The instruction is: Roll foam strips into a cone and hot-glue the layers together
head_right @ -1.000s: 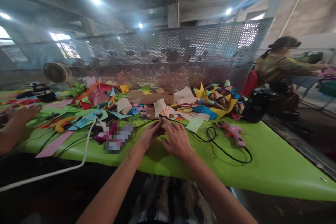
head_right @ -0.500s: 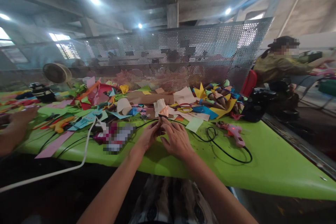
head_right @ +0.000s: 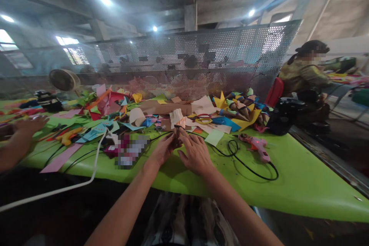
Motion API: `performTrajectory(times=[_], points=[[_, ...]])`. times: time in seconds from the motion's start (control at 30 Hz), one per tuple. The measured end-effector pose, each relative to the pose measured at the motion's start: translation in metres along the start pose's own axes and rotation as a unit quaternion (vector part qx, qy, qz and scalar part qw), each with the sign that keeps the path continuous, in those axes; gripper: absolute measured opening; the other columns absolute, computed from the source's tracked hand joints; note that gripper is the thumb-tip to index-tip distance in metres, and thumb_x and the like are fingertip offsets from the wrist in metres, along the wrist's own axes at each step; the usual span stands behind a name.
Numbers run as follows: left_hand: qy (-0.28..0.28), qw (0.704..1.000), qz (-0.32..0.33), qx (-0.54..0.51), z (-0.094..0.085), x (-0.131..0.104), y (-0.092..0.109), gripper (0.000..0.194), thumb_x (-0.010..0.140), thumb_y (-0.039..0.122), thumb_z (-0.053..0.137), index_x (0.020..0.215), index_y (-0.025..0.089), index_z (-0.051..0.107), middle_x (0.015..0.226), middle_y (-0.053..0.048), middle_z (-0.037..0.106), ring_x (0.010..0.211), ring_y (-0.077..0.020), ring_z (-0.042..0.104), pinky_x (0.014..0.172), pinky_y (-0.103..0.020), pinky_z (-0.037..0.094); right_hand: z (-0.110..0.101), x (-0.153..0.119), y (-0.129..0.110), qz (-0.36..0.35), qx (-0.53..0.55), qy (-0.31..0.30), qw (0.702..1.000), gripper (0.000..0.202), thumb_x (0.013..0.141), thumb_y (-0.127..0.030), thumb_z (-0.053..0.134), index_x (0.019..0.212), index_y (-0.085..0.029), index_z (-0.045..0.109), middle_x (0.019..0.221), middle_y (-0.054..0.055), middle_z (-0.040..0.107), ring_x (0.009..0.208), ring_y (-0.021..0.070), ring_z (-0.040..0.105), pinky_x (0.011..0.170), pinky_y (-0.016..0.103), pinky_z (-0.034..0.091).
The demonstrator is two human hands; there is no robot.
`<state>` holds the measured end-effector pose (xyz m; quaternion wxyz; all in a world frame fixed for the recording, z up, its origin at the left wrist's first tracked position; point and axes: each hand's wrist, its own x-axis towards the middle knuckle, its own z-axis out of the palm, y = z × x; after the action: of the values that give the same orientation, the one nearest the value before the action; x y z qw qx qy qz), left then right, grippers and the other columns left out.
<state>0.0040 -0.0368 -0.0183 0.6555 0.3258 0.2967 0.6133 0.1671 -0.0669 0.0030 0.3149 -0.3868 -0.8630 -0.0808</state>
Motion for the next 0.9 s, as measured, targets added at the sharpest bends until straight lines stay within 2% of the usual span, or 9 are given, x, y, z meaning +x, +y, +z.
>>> performTrajectory(times=[0.43,0.63,0.8,0.9], points=[[-0.012,1.0,0.005,0.017,-0.002,-0.0002,-0.001,0.044,0.06,0.032,0.092,0.095,0.014,0.073,0.088,-0.005,0.074,0.072,-0.0145,0.069,0.066,-0.024,0.054,0.0027,-0.0005,0.0011,0.0,0.0,-0.004,1.0,0.034,0.087,-0.024,0.062,0.12,-0.022,0.055,0.154,0.007,0.047,0.12,0.0291,0.054,0.097,0.045,0.04],[-0.018,0.999,0.003,0.032,-0.0027,0.0007,-0.0022,0.046,0.058,0.035,0.092,0.094,0.015,0.071,0.084,-0.004,0.074,0.069,-0.0152,0.07,0.064,-0.024,0.053,0.0009,0.0002,0.0008,0.005,0.0,-0.007,1.0,0.034,0.086,-0.023,0.063,0.119,-0.021,0.055,0.157,0.008,0.042,0.12,0.029,0.054,0.096,0.044,0.04],[-0.017,0.999,0.01,0.038,-0.0017,-0.0003,-0.0013,0.049,0.058,0.037,0.092,0.096,0.015,0.071,0.092,-0.005,0.073,0.073,-0.0142,0.069,0.067,-0.024,0.053,0.0007,-0.0004,-0.0004,0.001,0.0,-0.014,1.0,0.035,0.087,-0.024,0.062,0.121,-0.022,0.055,0.155,0.006,0.045,0.121,0.0291,0.054,0.097,0.044,0.039],[-0.014,0.999,0.01,0.04,-0.0012,-0.0007,0.0001,0.054,0.054,0.04,0.093,0.095,0.014,0.07,0.089,-0.005,0.073,0.072,-0.0155,0.07,0.064,-0.025,0.053,-0.0002,0.0001,-0.0001,0.003,0.004,-0.009,1.0,0.034,0.087,-0.024,0.062,0.12,-0.022,0.055,0.156,0.006,0.044,0.12,0.0291,0.054,0.095,0.044,0.04]])
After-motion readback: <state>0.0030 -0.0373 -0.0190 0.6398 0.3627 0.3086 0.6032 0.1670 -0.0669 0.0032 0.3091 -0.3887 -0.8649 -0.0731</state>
